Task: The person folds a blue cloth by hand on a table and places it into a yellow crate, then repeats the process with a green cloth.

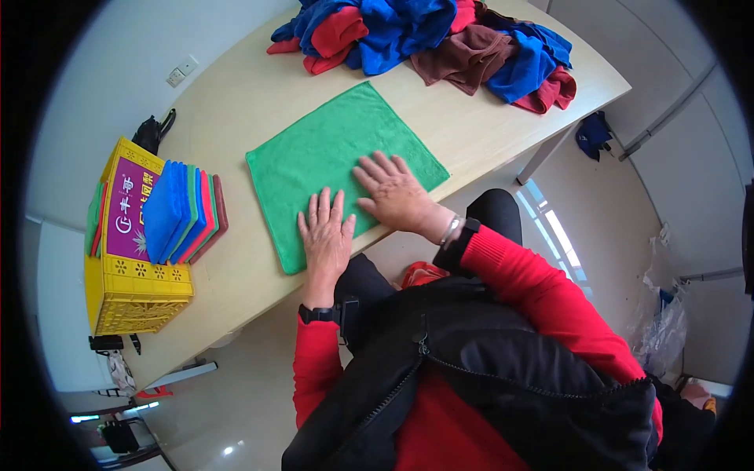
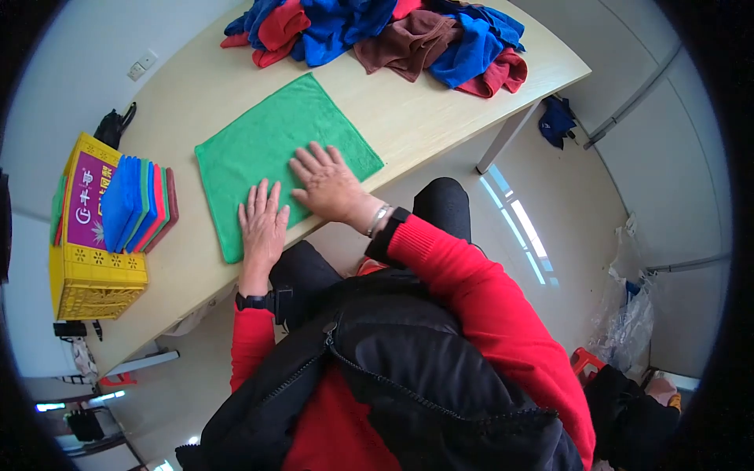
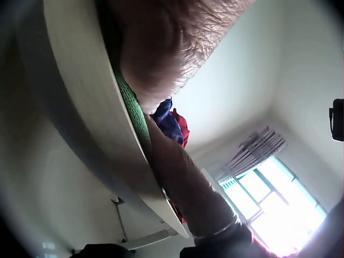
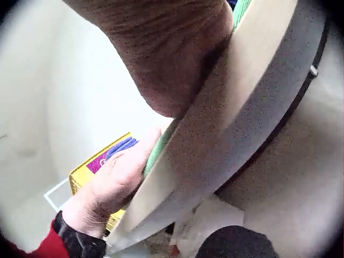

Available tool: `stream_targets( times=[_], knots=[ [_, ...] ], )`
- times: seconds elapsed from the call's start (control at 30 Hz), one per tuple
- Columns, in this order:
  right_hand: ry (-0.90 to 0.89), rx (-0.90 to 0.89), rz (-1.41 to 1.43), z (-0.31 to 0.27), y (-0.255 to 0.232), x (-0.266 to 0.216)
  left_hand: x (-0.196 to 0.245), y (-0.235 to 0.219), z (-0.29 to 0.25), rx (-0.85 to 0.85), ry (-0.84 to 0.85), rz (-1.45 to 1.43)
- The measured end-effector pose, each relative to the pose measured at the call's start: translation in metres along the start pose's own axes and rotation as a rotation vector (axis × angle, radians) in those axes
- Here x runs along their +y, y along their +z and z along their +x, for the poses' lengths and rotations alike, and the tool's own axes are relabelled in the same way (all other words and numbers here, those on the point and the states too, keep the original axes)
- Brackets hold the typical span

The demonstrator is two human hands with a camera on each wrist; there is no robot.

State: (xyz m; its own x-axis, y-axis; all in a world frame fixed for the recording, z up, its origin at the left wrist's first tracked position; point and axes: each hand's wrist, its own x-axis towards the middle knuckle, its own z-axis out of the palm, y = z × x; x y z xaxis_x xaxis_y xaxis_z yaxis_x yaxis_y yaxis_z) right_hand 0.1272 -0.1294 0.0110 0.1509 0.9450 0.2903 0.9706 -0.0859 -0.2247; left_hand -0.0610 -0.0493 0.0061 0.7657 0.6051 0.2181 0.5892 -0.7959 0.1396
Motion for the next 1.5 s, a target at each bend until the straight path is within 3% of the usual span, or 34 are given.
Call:
stream_targets(
  times=[0.23, 0.4, 0.53, 0.63, 0.87, 0.97, 1.0, 1.07, 1.17, 1.23, 1.33, 1.5],
  knots=[
    [0.149, 0.062, -0.109, -0.037, -0.014, 0.067, -0.037, -0.024, -0.045, -0.049, -0.198, 0.057],
    [0.233, 0.014, -0.279, -0.037, -0.038, 0.075, -0.051, -0.041, -0.064, -0.077, -0.276, 0.079],
    [0.043, 0.003, -0.172, -0.012, -0.033, 0.038, -0.035, -0.051, -0.038, -0.092, -0.219, 0.059],
    [0.006, -0.022, -0.048, 0.002, -0.018, 0.016, -0.027, -0.041, -0.026, -0.098, -0.154, 0.053],
    [-0.027, -0.018, 0.009, -0.017, -0.008, 0.021, -0.02, -0.036, -0.042, -0.13, -0.127, -0.004],
    [-0.067, -0.067, 0.036, -0.018, -0.024, 0.022, -0.026, -0.049, -0.042, -0.236, -0.135, -0.016],
    [-0.073, -0.123, 0.057, -0.013, -0.034, 0.022, -0.03, -0.055, -0.036, -0.202, -0.177, -0.001],
    [-0.059, -0.211, 0.105, -0.002, -0.044, 0.025, -0.037, -0.068, -0.025, -0.331, -0.113, -0.106],
    [-0.103, -0.269, 0.17, 0.031, -0.032, 0.039, -0.041, -0.077, 0.007, -0.238, -0.028, -0.033],
    [-0.164, -0.323, 0.173, 0.062, -0.02, 0.03, -0.046, -0.066, 0.036, -0.228, -0.038, -0.014],
    [-0.085, -0.337, -0.039, 0.096, -0.016, 0.018, -0.059, -0.035, 0.071, -0.136, -0.024, 0.026],
    [-0.143, -0.244, -0.086, 0.126, 0.024, 0.018, -0.074, -0.003, 0.099, -0.029, -0.072, 0.002]
  ],
)
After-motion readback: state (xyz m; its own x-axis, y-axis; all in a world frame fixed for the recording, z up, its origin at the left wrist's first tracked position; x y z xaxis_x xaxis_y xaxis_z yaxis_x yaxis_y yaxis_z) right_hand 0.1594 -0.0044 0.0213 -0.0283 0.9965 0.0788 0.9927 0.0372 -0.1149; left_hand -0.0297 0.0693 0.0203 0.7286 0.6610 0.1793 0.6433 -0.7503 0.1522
